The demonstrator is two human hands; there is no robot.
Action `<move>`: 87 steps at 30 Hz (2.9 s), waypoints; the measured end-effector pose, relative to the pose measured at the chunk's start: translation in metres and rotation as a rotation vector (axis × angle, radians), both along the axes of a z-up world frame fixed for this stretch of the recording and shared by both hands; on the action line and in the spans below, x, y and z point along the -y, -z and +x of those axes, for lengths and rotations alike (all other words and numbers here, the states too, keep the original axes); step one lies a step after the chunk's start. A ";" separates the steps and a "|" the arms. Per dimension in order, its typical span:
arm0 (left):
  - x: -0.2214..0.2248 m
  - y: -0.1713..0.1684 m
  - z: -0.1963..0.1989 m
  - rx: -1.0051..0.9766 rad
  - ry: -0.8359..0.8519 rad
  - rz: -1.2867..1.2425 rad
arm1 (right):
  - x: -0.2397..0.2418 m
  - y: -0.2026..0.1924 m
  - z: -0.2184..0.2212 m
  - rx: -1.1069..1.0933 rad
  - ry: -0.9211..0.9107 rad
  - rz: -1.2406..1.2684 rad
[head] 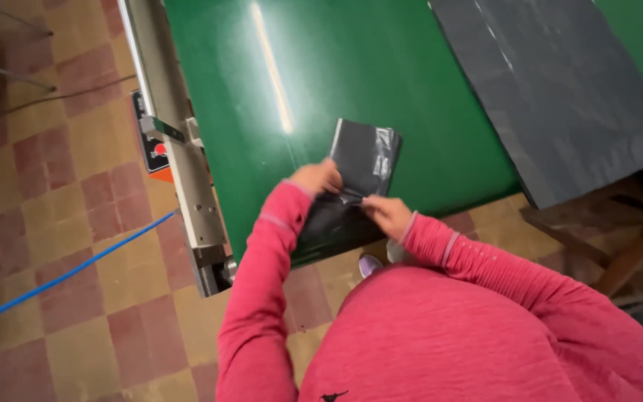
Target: The person is folding black plastic bags on a conveyor belt and placing them into a red crate.
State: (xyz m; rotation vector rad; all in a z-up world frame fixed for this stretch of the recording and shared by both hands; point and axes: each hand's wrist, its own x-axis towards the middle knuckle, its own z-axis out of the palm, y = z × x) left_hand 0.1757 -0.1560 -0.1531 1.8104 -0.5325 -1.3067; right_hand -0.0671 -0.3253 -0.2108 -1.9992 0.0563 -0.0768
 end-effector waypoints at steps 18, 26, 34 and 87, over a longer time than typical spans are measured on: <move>0.156 -0.156 -0.174 1.347 0.079 -0.166 | 0.229 -0.188 -0.149 0.207 0.150 -0.638; 0.304 -0.075 -0.253 1.437 0.509 -0.540 | 0.403 -0.157 -0.212 -0.074 0.243 -1.251; 0.321 -0.172 -0.210 0.313 0.112 -0.376 | 0.502 -0.230 -0.158 -0.203 0.019 -0.694; 0.412 -0.101 -0.132 0.268 0.267 -0.256 | 0.362 -0.059 -0.118 0.005 0.149 0.101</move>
